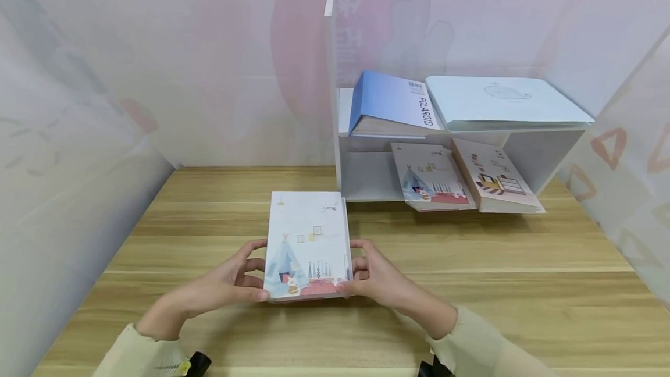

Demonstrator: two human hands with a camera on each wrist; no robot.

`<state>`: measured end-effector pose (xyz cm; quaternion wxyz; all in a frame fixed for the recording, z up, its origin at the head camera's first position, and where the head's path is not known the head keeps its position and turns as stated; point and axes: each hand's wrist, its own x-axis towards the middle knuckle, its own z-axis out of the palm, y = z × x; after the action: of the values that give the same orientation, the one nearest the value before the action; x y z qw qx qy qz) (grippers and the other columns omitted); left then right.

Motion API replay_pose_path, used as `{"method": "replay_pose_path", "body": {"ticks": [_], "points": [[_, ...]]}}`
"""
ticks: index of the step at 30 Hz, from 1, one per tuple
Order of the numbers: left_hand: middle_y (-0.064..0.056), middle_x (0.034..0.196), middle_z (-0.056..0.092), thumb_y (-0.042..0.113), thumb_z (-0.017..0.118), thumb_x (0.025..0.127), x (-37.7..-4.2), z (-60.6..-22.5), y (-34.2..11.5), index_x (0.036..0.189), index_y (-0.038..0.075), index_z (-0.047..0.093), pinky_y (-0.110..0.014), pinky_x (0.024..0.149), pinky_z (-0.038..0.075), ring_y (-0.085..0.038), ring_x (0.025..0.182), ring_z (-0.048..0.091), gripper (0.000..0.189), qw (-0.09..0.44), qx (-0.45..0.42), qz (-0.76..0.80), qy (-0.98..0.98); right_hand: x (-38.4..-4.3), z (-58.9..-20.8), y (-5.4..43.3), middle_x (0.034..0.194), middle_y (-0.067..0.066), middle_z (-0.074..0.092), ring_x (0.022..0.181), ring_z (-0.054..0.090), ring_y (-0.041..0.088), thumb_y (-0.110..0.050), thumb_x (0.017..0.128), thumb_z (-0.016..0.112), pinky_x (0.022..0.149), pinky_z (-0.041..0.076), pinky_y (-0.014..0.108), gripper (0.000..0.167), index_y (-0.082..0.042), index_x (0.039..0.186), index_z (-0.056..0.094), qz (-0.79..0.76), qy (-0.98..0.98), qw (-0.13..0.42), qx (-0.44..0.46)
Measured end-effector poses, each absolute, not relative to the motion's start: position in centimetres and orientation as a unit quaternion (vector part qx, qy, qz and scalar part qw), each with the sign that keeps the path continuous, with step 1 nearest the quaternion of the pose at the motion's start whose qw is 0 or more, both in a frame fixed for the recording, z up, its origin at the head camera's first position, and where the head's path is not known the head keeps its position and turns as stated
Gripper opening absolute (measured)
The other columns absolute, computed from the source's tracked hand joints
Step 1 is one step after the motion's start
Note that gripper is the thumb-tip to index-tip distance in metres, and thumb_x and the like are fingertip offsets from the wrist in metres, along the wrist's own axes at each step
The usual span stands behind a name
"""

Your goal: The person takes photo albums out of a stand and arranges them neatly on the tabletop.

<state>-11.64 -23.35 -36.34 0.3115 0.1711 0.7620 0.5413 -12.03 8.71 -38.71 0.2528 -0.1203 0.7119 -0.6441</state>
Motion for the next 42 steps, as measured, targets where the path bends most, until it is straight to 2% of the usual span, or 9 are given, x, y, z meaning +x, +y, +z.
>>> {"method": "replay_pose_path", "body": {"ticks": [6,18,27,32,37,39,42], "points": [[-0.027,0.134,0.043,0.011,0.068,0.094,-11.8,-36.3,-24.5,0.154,0.011,0.004,-0.029,0.089,0.055,-0.026,0.11,0.064,0.087,0.315,0.179,0.554,0.749,-12.3,-38.7,7.6,0.097,0.012,0.067,0.075,0.058,0.013,0.002,0.085,0.073,0.069,0.05,0.024,0.08,0.001,0.148,0.023,-0.645,0.712,0.248,-0.125],[-0.036,0.14,0.036,0.009,0.064,0.096,-12.7,-36.4,-26.0,0.155,0.005,-0.003,-0.028,0.092,0.054,-0.032,0.119,0.059,0.09,0.303,0.186,0.563,0.746,-13.3,-38.7,6.1,0.104,0.017,0.069,0.082,0.066,0.016,0.001,0.087,0.072,0.076,0.057,0.029,0.079,0.001,0.15,0.023,-0.649,0.712,0.237,-0.127],[-0.036,0.143,0.035,0.009,0.063,0.097,-13.5,-36.3,-26.7,0.157,0.006,-0.002,-0.029,0.093,0.054,-0.028,0.121,0.059,0.089,0.289,0.182,0.564,0.752,-14.3,-39.1,5.3,0.102,0.018,0.068,0.075,0.065,0.014,0.001,0.088,0.071,0.074,0.056,0.032,0.08,0.002,0.152,0.021,-0.65,0.712,0.224,-0.142],[-0.037,0.148,0.032,0.011,0.063,0.097,-13.8,-36.1,-27.1,0.158,0.007,-0.002,-0.032,0.093,0.054,-0.036,0.127,0.054,0.09,0.278,0.177,0.559,0.761,-14.8,-39.4,5.0,0.099,0.016,0.067,0.071,0.062,0.014,0.002,0.088,0.07,0.071,0.053,0.028,0.081,0.002,0.152,0.02,-0.656,0.704,0.22,-0.158],[-0.04,0.152,0.026,0.011,0.064,0.096,-14.2,-36.1,-27.5,0.159,0.003,0.0,-0.03,0.092,0.054,-0.044,0.13,0.05,0.09,0.26,0.172,0.552,0.773,-15.4,-39.4,4.4,0.097,0.014,0.066,0.07,0.061,0.016,0.003,0.089,0.069,0.074,0.056,0.031,0.081,0.0,0.153,0.019,-0.661,0.699,0.22,-0.159],[-0.04,0.152,0.026,0.012,0.065,0.096,-14.5,-36.1,-27.7,0.159,0.002,0.002,-0.028,0.092,0.054,-0.042,0.128,0.052,0.089,0.251,0.171,0.549,0.779,-15.5,-39.4,4.2,0.097,0.013,0.065,0.071,0.061,0.016,0.003,0.089,0.069,0.075,0.056,0.032,0.082,-0.001,0.153,0.018,-0.661,0.699,0.219,-0.159],[-0.041,0.151,0.028,0.011,0.065,0.096,-14.9,-36.1,-27.9,0.159,0.001,0.005,-0.026,0.092,0.053,-0.03,0.123,0.058,0.088,0.241,0.17,0.548,0.783,-15.8,-39.4,3.9,0.097,0.012,0.065,0.073,0.063,0.018,0.002,0.089,0.069,0.076,0.055,0.032,0.084,-0.003,0.154,0.017,-0.659,0.702,0.217,-0.162]]}}
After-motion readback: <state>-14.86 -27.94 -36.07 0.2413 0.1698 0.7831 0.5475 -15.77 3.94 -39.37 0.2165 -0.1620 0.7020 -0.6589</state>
